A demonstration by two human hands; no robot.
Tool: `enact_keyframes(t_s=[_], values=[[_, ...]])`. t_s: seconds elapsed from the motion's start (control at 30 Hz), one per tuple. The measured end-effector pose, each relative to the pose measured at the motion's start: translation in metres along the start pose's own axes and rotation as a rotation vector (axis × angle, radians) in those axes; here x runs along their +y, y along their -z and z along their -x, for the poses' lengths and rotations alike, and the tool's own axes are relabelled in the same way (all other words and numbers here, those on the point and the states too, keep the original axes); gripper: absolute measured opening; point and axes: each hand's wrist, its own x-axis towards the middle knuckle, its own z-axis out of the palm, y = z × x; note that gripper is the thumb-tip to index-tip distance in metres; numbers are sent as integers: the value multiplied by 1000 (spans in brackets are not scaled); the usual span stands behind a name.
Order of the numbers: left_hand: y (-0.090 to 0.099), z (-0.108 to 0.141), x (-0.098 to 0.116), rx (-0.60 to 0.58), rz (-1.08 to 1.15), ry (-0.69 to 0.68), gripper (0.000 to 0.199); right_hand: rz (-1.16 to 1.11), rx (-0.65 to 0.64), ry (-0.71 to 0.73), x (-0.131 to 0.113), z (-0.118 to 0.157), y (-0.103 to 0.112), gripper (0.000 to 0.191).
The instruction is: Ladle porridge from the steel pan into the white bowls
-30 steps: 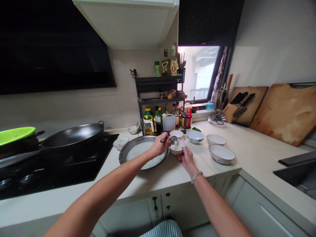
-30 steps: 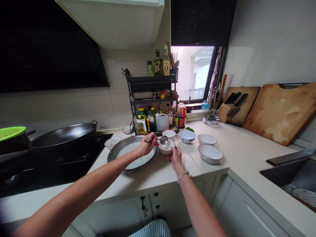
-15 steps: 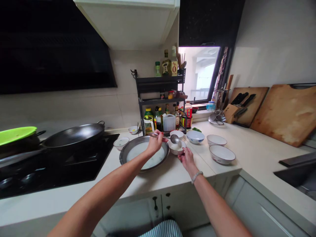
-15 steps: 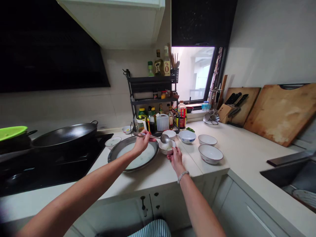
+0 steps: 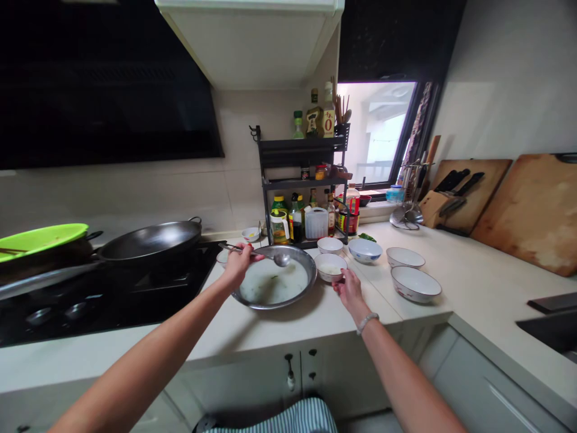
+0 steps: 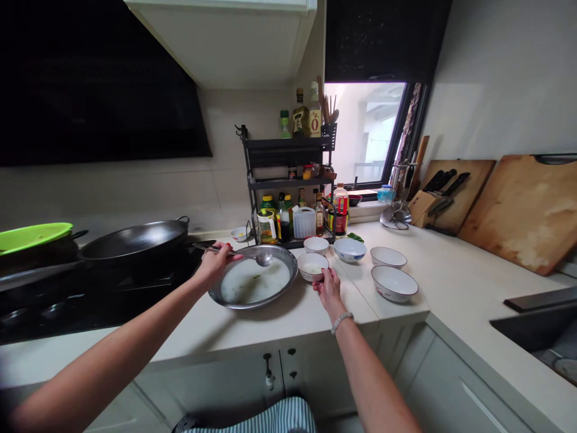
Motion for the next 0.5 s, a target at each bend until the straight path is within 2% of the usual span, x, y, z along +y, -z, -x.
enact_keyframes(t_s=[0.13, 0.23, 0.37, 0.5], values=[[26, 0, -9, -85, -283, -136, 18, 5, 1, 0, 0, 0, 1, 31], [36, 2, -15, -113, -385, -173, 19, 9, 1, 0, -1, 1, 1, 29], [34, 6, -17, -69, -278, -60, 20, 9, 4, 1, -1, 1, 1, 30], [26, 9, -9, 70, -62, 100, 22, 8, 4, -1, -1, 2, 0, 31]])
